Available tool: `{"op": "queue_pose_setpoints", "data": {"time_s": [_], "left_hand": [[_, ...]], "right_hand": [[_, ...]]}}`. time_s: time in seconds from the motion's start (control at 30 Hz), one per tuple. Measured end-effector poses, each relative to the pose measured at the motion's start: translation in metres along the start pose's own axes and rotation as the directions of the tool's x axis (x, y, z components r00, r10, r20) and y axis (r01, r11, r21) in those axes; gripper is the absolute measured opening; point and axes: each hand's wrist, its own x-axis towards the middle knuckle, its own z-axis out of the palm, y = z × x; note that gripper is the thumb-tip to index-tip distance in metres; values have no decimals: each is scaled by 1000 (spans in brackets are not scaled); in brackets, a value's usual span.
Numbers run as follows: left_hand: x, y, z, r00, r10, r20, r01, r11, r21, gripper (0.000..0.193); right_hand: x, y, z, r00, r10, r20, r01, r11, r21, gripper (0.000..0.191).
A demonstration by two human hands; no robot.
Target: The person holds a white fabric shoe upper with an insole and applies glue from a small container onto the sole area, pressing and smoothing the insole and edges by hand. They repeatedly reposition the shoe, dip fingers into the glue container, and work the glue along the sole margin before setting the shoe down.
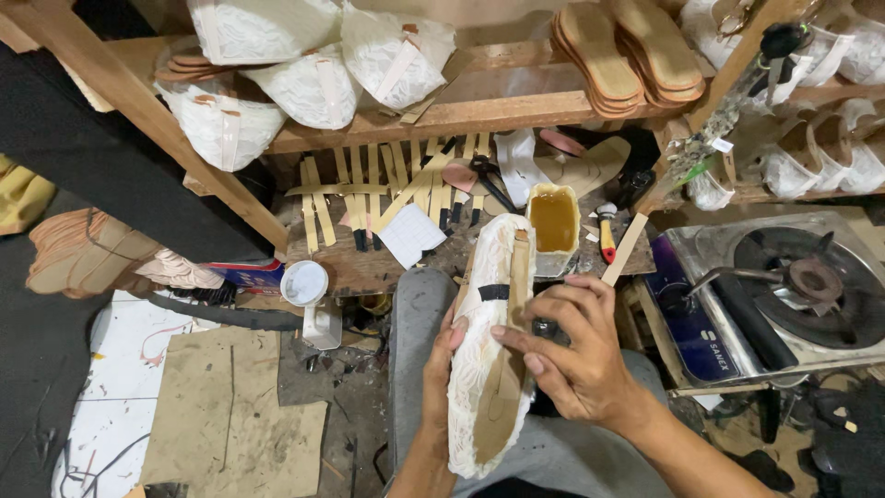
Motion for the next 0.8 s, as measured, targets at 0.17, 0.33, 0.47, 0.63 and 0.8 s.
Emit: {"op": "queue_pose_setpoints", "data": {"time_s": [0.17,0.33,0.47,0.63,0.8], "left_hand": [[-4,2,3,996,7,88,-7,1000,3,70],[-3,-2,-4,996,-19,82,23,999,-41,63],[-1,-6,-14,994,-90,67,94,993,-64,60],[0,-4,-22,985,-104,138,125,979,-161,58],[-7,-3,-20,994,-106,29,109,982,-155,63]], "right_hand": [[3,5,-1,999,42,-4,-42,998,-54,32],[8,8,-1,1000,-12,13,13,996,-85,33],[12,14,0,998,-59,13,60,982,-178,31],[28,69,6,927,374,4,-367,912,-184,28],[30,116,26,845,482,232,-355,830,-431,48]]}}
